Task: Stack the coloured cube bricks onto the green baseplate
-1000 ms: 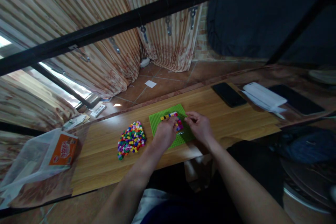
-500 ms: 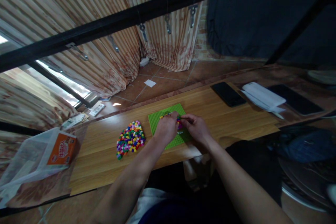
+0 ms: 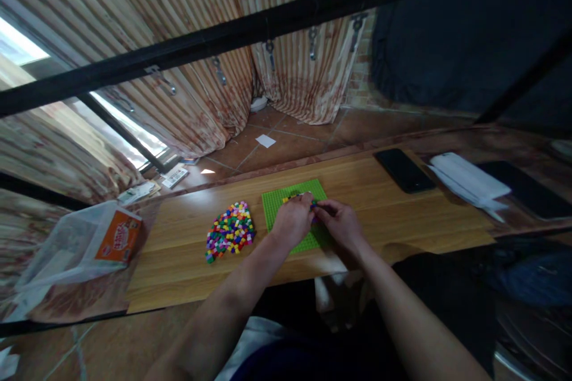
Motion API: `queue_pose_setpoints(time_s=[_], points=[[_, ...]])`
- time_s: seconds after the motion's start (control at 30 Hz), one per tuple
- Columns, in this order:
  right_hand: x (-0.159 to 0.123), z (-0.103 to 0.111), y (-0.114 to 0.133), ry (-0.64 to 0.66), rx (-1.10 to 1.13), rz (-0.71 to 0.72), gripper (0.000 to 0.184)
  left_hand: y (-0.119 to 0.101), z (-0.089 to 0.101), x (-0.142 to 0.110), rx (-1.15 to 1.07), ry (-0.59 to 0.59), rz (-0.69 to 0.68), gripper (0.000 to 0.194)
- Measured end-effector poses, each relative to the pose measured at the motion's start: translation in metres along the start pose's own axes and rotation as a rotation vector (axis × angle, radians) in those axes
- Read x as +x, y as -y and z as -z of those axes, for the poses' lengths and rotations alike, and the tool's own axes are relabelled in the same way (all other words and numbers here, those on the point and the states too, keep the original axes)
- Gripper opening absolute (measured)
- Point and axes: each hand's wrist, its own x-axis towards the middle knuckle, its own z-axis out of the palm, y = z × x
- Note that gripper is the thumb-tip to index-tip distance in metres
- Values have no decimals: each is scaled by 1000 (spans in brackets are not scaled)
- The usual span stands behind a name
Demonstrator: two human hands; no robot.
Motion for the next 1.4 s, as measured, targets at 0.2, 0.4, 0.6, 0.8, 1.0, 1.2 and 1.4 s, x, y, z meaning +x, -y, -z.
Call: queue_pose_setpoints(time_s=[0.2,0.4,0.6,0.8,1.0,1.2,1.4], points=[[-1,1,3,0,-32,20,26,0,-1,-3,92,-8,-37,21],[0,1,4,26,-72,42,28,-3,-6,-10,253,-81,-162,17],[0,2,2,45,-168,59,34,-6,-5,-25,302,-196,-191,24],[-5,1,-1,25,-327,95,45,7,-5,-47,300,-279,-89,33],[-12,6,-1,-59,-337,84,54,47,-11,-97,160,-396,185,22],[-8,10,-11,-121,-318,86,57,89,-15,-148,60,-457,335,13],[-9,5,-10,-96,-358,109,55,96,-18,-150,24,-427,341,11]])
